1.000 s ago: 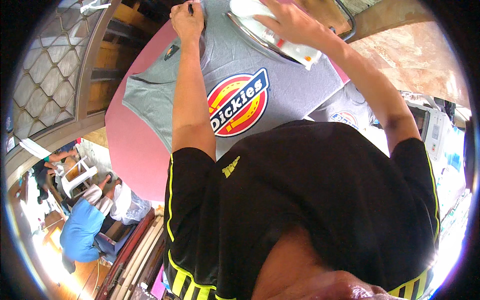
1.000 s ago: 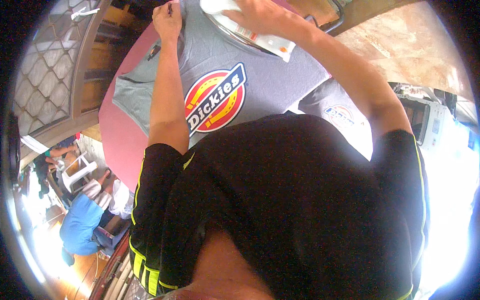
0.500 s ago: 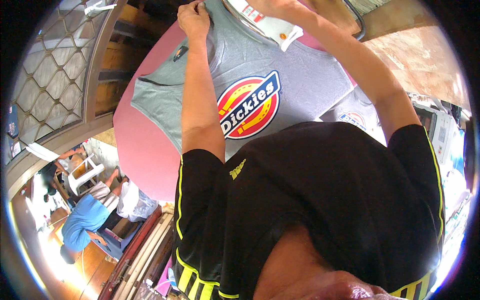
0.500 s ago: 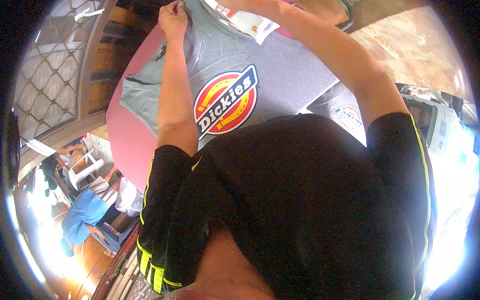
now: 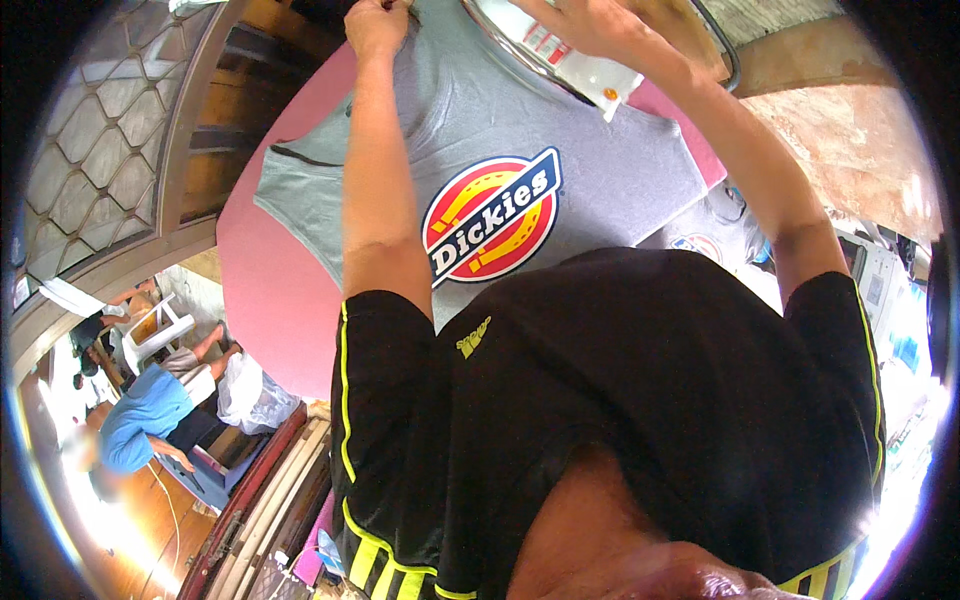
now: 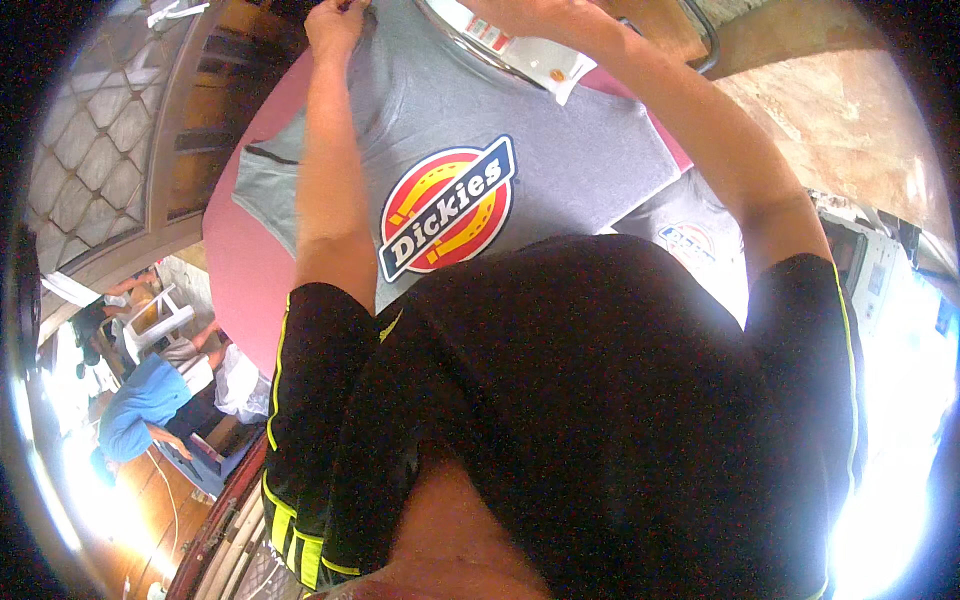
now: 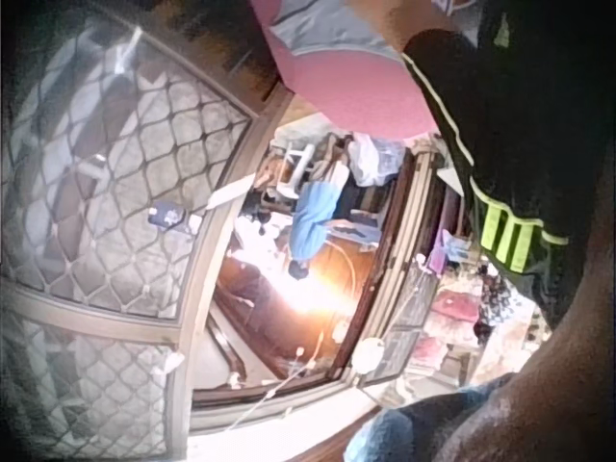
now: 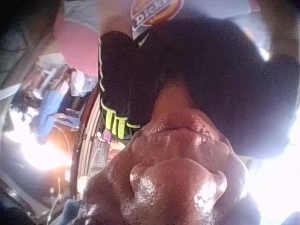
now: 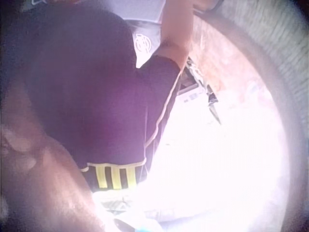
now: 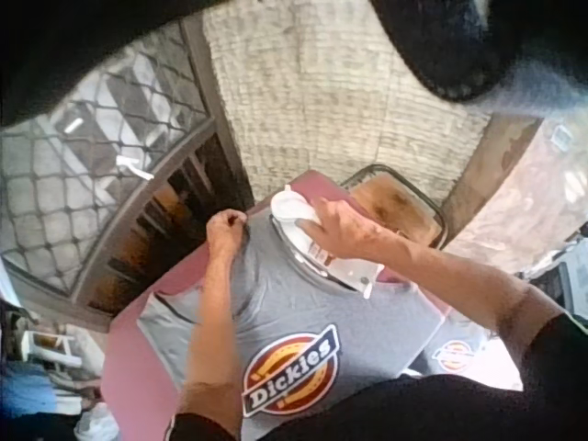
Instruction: The person irons a gray t-shirt with a Dickies logo on a pink ironing board. They smooth the fabric with one hand while moving the iron with the other, covering the front, sides, and sleeves. The person flips the shirt to iron the back and then folds it.
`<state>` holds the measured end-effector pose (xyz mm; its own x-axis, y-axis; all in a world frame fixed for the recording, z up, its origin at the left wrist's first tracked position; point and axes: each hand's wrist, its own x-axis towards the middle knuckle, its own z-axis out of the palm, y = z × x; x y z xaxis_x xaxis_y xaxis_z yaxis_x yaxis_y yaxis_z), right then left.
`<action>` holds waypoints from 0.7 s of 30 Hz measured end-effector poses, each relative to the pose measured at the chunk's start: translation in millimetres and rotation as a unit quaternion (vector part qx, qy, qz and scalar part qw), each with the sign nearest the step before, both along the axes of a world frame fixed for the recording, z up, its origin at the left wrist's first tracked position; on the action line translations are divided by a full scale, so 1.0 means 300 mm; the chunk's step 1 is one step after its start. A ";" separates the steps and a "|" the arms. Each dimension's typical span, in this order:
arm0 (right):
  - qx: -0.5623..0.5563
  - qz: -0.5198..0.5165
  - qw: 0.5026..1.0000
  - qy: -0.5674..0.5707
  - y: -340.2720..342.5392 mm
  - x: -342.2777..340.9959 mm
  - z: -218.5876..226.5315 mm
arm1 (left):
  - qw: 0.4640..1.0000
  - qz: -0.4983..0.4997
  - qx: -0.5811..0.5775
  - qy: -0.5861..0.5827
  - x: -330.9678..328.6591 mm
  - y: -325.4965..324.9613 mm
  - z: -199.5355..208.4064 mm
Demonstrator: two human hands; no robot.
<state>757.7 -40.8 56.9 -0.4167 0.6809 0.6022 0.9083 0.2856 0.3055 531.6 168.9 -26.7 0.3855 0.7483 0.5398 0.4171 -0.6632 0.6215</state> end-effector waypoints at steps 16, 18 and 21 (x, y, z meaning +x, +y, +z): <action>-0.292 0.001 0.894 0.341 0.065 -0.131 0.151 | 0.913 -0.069 -0.366 -0.163 -0.055 0.076 -0.004; -0.254 -0.023 0.922 0.293 0.175 -0.130 0.086 | 0.996 0.027 -0.034 -0.075 -0.130 -0.045 0.044; -0.299 -0.009 0.902 0.311 0.230 -0.151 0.112 | 0.992 0.102 0.035 0.064 -0.248 -0.366 0.137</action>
<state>712.3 28.3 90.5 -0.1103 0.9647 0.2390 0.8566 0.2143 -0.4694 457.2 59.1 14.3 0.2995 0.7795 0.5501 0.6193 -0.5975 0.5094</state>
